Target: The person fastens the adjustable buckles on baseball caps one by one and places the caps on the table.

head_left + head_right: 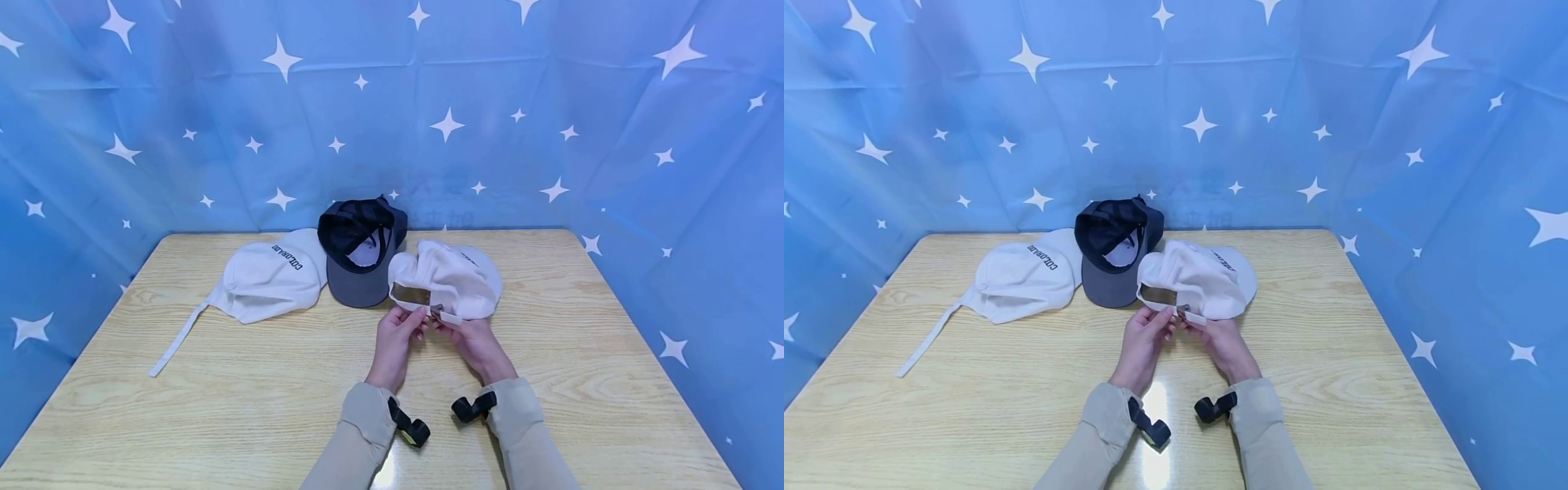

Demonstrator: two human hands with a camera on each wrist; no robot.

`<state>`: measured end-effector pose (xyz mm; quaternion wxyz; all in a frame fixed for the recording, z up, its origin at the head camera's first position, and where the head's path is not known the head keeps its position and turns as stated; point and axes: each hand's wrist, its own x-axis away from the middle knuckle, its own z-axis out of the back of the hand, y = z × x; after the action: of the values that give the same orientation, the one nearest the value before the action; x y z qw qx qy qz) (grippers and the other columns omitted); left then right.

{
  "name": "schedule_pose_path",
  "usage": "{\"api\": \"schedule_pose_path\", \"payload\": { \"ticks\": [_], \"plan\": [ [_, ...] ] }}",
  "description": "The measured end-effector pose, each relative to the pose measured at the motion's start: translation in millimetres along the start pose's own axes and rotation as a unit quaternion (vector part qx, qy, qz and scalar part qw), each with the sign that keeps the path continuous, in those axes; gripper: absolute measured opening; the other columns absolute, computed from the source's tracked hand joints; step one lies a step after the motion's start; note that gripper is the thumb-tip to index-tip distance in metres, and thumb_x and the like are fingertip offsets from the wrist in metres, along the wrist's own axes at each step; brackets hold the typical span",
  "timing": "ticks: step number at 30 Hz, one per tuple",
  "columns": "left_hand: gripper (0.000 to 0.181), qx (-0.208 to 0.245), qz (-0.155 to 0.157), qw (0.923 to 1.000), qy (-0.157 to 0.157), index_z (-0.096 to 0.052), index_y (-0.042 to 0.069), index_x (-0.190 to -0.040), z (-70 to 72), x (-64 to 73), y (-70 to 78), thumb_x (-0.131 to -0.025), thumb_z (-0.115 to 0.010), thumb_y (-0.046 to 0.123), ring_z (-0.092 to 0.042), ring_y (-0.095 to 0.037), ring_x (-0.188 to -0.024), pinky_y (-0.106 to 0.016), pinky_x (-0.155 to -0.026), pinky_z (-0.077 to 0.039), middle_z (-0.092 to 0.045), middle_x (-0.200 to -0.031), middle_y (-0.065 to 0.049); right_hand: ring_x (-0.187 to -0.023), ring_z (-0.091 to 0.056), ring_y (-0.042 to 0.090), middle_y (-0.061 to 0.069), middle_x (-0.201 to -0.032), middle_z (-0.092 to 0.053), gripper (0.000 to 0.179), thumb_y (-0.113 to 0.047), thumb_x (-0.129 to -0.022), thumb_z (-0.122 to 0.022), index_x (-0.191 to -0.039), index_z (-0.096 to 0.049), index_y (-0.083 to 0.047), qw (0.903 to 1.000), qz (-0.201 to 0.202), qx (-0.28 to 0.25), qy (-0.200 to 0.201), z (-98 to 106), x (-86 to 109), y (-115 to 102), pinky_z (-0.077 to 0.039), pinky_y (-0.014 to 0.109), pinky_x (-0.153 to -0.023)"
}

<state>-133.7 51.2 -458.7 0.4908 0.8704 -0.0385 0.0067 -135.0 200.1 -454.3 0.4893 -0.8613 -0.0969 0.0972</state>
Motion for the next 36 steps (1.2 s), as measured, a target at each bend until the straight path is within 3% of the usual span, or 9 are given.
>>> {"api": "schedule_pose_path", "payload": {
  "ticks": [10,19,27,36],
  "plan": [
    [0.021,-0.030,0.001,0.9995,-0.007,-0.059,0.003,-0.086,-1.3,0.3,-0.4,-0.080,-0.068,0.021,-0.055,-0.016,-0.065,-0.023,-0.054,-0.042,-0.059,-0.075,-0.006,-0.079,-0.060,0.015,0.006,-0.092,-0.061,0.015,0.001,-0.085,-0.055,-0.099,-0.056,-0.005,1.0000,0.007,0.004,0.002,1.7,-1.4,1.7,-0.048,0.026,-0.072],
    [0.021,-0.017,0.000,0.9999,0.001,-0.058,0.004,-0.086,-0.9,0.4,0.2,-0.080,-0.067,0.022,-0.055,-0.016,-0.065,-0.022,-0.053,-0.042,-0.060,-0.077,-0.008,-0.080,-0.060,0.015,0.006,-0.094,-0.060,0.019,0.000,-0.084,-0.058,-0.102,-0.053,-0.004,0.9998,-0.005,0.010,0.015,-0.7,-0.8,-0.3,-0.048,0.026,-0.073],
    [0.023,-0.042,-0.002,0.9991,-0.001,-0.059,0.004,-0.088,-2.1,1.2,0.4,-0.079,-0.068,0.023,-0.055,-0.017,-0.066,-0.024,-0.055,-0.042,-0.059,-0.076,-0.006,-0.079,-0.059,0.015,0.005,-0.093,-0.059,0.017,0.000,-0.084,-0.058,-0.100,-0.054,-0.005,0.9998,-0.003,0.014,0.016,0.2,-1.3,0.3,-0.048,0.025,-0.072],
    [0.024,-0.023,0.004,0.9997,-0.008,-0.057,0.004,-0.092,-1.6,1.4,1.4,-0.080,-0.067,0.022,-0.056,-0.017,-0.066,-0.024,-0.055,-0.042,-0.060,-0.079,-0.008,-0.080,-0.059,0.015,0.005,-0.092,-0.061,0.013,-0.001,-0.086,-0.056,-0.098,-0.057,-0.006,1.0000,0.001,0.007,0.002,-0.3,-0.5,-0.4,-0.048,0.027,-0.073]
  ]
}}
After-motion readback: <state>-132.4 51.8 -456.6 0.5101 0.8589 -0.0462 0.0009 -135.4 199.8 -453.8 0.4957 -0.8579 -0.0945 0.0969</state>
